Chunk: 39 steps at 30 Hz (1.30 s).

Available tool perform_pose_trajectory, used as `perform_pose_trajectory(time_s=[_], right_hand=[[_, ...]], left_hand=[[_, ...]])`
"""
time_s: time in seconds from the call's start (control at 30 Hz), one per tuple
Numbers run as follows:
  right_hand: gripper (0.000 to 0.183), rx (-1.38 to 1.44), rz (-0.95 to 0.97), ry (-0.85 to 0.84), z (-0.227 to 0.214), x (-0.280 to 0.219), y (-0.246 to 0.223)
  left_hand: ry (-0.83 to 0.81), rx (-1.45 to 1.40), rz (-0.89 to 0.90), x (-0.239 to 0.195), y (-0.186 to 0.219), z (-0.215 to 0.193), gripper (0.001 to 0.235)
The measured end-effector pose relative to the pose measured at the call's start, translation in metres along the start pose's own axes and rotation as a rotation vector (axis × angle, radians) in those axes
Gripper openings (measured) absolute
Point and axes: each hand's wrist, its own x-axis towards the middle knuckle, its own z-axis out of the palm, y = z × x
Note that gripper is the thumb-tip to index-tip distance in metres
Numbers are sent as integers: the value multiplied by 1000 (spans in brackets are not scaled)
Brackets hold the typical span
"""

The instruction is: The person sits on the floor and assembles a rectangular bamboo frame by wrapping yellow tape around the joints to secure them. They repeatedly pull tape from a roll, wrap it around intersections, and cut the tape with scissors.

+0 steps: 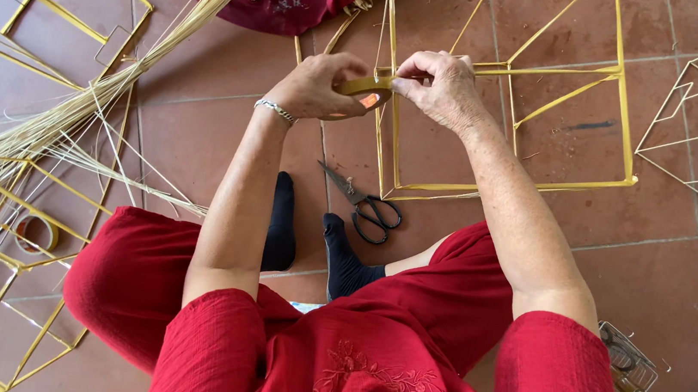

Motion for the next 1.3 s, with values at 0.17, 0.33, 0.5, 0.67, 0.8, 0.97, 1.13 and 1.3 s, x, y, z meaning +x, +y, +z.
perform_pose_trajectory(time_s=[0.17, 0.33, 0.5, 0.67, 0.8, 0.97, 1.13, 1.3], right_hand=[[20, 51, 61, -26, 4, 1, 5], [19, -50, 47, -35, 8, 2, 6], [20, -112, 6, -4, 10, 0, 4], [23, -132, 1, 72, 14, -4, 5], [16, -385, -154, 188, 27, -3, 11], [20, -178, -133, 185, 22, 6, 25], [13, 88, -32, 194, -52, -3, 37], [18, 441, 106, 284, -134, -31, 38]], left_hand=[[-128, -602, -33, -21, -36, -2, 37], [37, -773, -86, -18, -49, 21, 33], [132, -449, -66, -12, -38, 28, 34], [259, -170, -129, -7, -34, 41, 40], [187, -209, -341, 8, -43, 67, 50], [83, -156, -400, 13, -59, 83, 74], [21, -685, -90, 2, -44, 50, 64], [-53, -912, 334, 2, 35, 14, 40]])
